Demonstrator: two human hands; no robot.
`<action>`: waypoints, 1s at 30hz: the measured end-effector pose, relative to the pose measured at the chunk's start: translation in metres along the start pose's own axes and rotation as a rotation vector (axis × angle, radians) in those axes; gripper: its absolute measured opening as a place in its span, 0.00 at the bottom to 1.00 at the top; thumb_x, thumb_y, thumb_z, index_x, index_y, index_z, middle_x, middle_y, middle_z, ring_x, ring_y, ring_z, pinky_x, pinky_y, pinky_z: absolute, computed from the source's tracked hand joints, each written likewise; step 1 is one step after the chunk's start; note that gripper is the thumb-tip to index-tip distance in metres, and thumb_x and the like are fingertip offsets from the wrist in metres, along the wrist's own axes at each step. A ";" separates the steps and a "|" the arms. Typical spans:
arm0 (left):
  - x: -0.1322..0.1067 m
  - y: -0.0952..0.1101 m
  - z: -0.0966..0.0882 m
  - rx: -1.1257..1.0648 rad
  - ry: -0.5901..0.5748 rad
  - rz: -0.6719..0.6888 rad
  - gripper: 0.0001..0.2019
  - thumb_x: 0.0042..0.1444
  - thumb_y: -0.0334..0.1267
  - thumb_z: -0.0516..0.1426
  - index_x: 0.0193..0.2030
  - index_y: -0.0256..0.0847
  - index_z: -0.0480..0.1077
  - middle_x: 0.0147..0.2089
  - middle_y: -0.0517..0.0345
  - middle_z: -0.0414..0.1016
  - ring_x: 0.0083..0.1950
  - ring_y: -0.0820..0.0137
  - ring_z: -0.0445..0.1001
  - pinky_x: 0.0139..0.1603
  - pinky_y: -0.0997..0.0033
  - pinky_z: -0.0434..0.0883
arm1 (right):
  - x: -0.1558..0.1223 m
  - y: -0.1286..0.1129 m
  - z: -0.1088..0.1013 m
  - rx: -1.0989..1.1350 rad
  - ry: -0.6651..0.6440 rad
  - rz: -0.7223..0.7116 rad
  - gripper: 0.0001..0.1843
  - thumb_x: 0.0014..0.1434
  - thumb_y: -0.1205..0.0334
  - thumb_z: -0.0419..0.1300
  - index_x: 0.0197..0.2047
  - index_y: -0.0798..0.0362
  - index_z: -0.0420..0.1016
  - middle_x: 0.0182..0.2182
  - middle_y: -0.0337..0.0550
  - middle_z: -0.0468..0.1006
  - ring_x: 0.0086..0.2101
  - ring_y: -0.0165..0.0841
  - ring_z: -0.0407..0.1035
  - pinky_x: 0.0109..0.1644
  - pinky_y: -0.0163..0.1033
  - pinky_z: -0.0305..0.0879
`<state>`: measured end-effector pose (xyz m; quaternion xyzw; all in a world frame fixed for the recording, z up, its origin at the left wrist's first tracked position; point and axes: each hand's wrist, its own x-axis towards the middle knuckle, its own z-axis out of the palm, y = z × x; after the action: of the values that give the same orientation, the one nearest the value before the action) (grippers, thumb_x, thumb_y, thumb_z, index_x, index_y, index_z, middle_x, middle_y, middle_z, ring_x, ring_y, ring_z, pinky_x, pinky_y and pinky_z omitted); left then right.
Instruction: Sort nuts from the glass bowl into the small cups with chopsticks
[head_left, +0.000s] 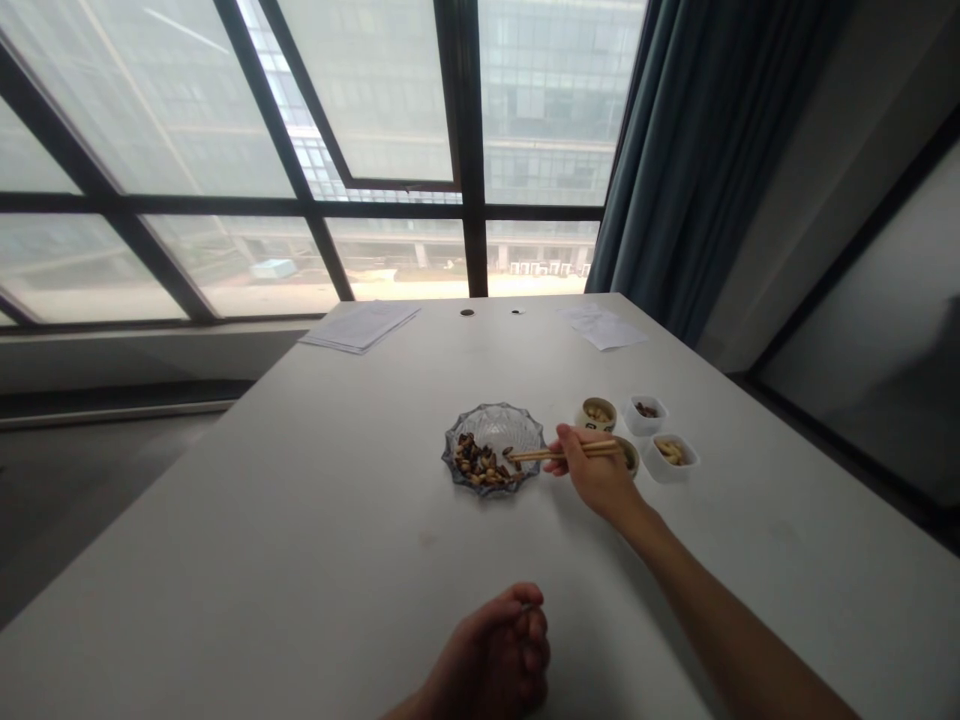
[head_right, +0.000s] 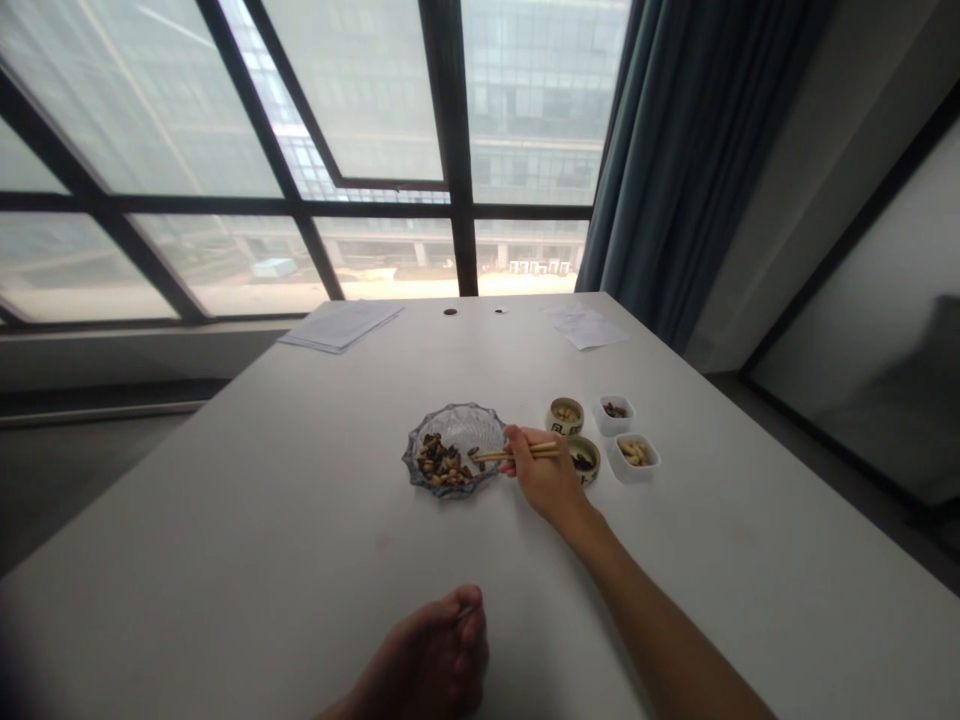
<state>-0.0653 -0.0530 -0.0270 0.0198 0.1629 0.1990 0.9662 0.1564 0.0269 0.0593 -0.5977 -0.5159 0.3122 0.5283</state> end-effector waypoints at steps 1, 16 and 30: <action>0.000 0.000 0.000 -0.003 0.001 -0.004 0.08 0.56 0.33 0.64 0.43 0.40 0.72 0.34 0.61 0.77 0.33 0.74 0.76 0.33 0.75 0.61 | 0.000 0.000 0.001 0.006 0.016 0.005 0.29 0.64 0.34 0.56 0.32 0.52 0.79 0.25 0.46 0.83 0.27 0.41 0.81 0.31 0.40 0.77; 0.001 0.000 -0.002 0.000 -0.003 0.009 0.08 0.57 0.33 0.64 0.43 0.41 0.72 0.34 0.61 0.77 0.32 0.74 0.76 0.33 0.74 0.60 | 0.000 -0.038 -0.029 0.065 0.224 -0.057 0.33 0.60 0.30 0.58 0.30 0.55 0.78 0.26 0.51 0.83 0.26 0.40 0.81 0.27 0.37 0.77; 0.000 0.001 0.000 0.033 0.020 0.016 0.09 0.56 0.35 0.65 0.43 0.41 0.72 0.33 0.63 0.74 0.31 0.75 0.73 0.32 0.75 0.60 | 0.030 -0.027 -0.150 -0.100 0.770 -0.042 0.26 0.66 0.44 0.59 0.25 0.57 0.75 0.18 0.46 0.77 0.19 0.34 0.77 0.20 0.28 0.72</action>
<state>-0.0656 -0.0519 -0.0273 0.0350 0.1755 0.2040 0.9625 0.2950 0.0064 0.1269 -0.6855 -0.3067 0.0284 0.6597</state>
